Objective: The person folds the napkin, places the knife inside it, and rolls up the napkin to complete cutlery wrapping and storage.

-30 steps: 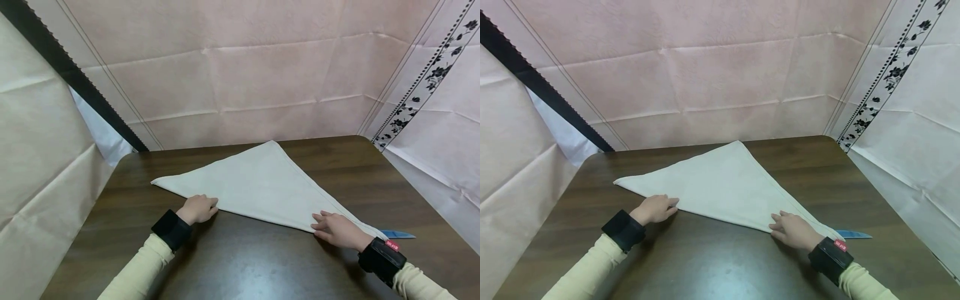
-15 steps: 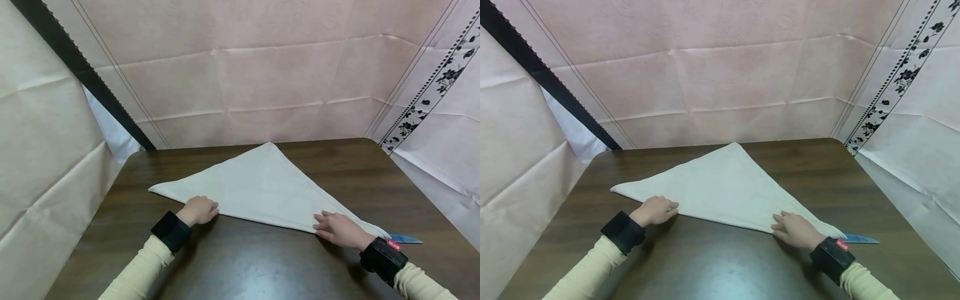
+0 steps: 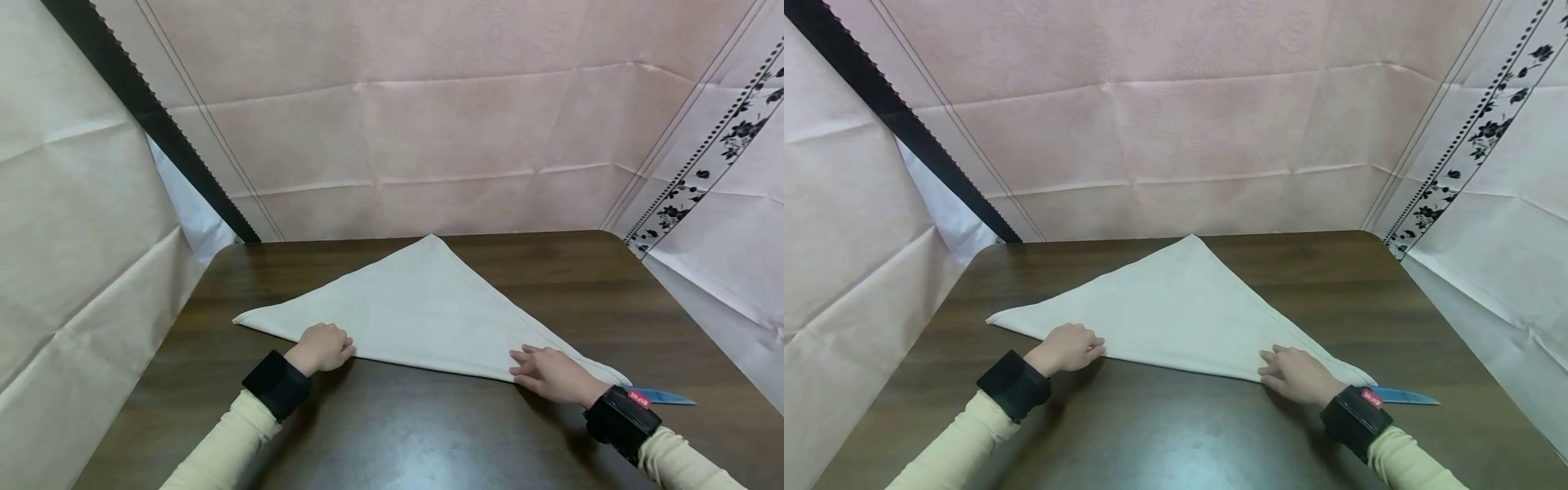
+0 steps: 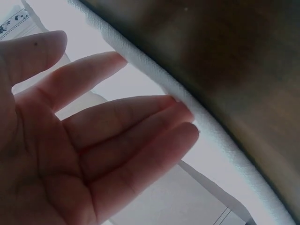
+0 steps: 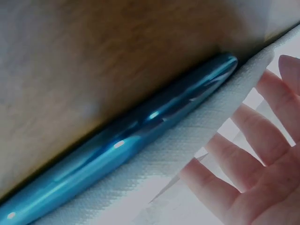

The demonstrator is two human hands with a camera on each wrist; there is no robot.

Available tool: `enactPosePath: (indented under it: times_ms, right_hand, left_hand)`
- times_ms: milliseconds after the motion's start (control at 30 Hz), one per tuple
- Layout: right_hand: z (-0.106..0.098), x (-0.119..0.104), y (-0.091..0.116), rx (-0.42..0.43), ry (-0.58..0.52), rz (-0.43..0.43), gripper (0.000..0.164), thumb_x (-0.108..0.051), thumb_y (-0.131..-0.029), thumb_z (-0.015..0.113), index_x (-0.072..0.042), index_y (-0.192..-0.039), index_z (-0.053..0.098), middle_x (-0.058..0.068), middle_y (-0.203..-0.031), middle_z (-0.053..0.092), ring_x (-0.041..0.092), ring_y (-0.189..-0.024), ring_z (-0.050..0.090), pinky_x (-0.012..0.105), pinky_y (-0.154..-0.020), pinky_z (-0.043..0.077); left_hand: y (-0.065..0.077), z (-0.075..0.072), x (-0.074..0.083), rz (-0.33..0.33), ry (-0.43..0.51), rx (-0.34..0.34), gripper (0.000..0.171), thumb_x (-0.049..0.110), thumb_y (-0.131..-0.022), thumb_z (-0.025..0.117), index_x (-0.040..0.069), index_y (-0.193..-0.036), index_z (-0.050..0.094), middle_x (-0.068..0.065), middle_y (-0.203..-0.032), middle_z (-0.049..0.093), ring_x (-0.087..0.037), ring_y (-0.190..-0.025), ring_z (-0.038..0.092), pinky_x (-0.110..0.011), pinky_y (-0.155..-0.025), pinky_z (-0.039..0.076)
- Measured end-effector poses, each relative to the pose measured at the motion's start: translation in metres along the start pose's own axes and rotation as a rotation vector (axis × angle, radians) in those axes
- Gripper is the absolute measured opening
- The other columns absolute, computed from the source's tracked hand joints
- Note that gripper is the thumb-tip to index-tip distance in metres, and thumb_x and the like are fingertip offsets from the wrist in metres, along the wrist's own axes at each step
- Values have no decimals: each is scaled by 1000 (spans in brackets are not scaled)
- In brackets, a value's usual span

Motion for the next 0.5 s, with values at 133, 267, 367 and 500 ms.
enactPosePath:
  times_ms: [133, 267, 367, 500]
  right_hand:
    - [-2, -4, -3, 9, -8, -22, 19, -16, -83, 65, -4, -95, 72, 18, -115, 59, 42, -112, 48, 54, -88, 37]
    - [-2, -5, -5, 4, -20, -34, 18, -16, -84, 64, -4, -94, 72, 18, -114, 60, 41, -112, 48, 54, -88, 37]
    - [-2, -5, -6, -3, -25, -33, 18, -17, -84, 64, -5, -94, 72, 18, -115, 60, 41, -113, 48, 55, -89, 36]
    - [-2, -4, -8, -5, -33, -27, 17, -18, -84, 64, -6, -93, 73, 17, -114, 60, 42, -113, 48, 56, -89, 36]
  left_hand:
    - [6, -3, 0, 8, 10, 15, 42, 21, -90, 55, 13, -52, 41, 3, -51, 27, -13, -49, 33, -28, -51, 28]
    - [11, -3, -1, 7, 19, 23, 44, 21, -90, 55, 15, -50, 37, 5, -50, 25, -12, -47, 30, -27, -50, 27]
    - [15, -3, -1, 7, 23, 34, 46, 21, -89, 55, 16, -48, 34, 6, -49, 22, -11, -47, 27, -26, -49, 25]
    - [19, -2, -2, 6, 22, 41, 47, 21, -88, 56, 17, -48, 32, 6, -50, 21, -10, -47, 26, -27, -49, 24]
Point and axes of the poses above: each hand's wrist, its own y-axis away from the middle knuckle, its own z-axis out of the palm, x = y × z, the point moved 10 cm from there along -y, towards the middle knuckle
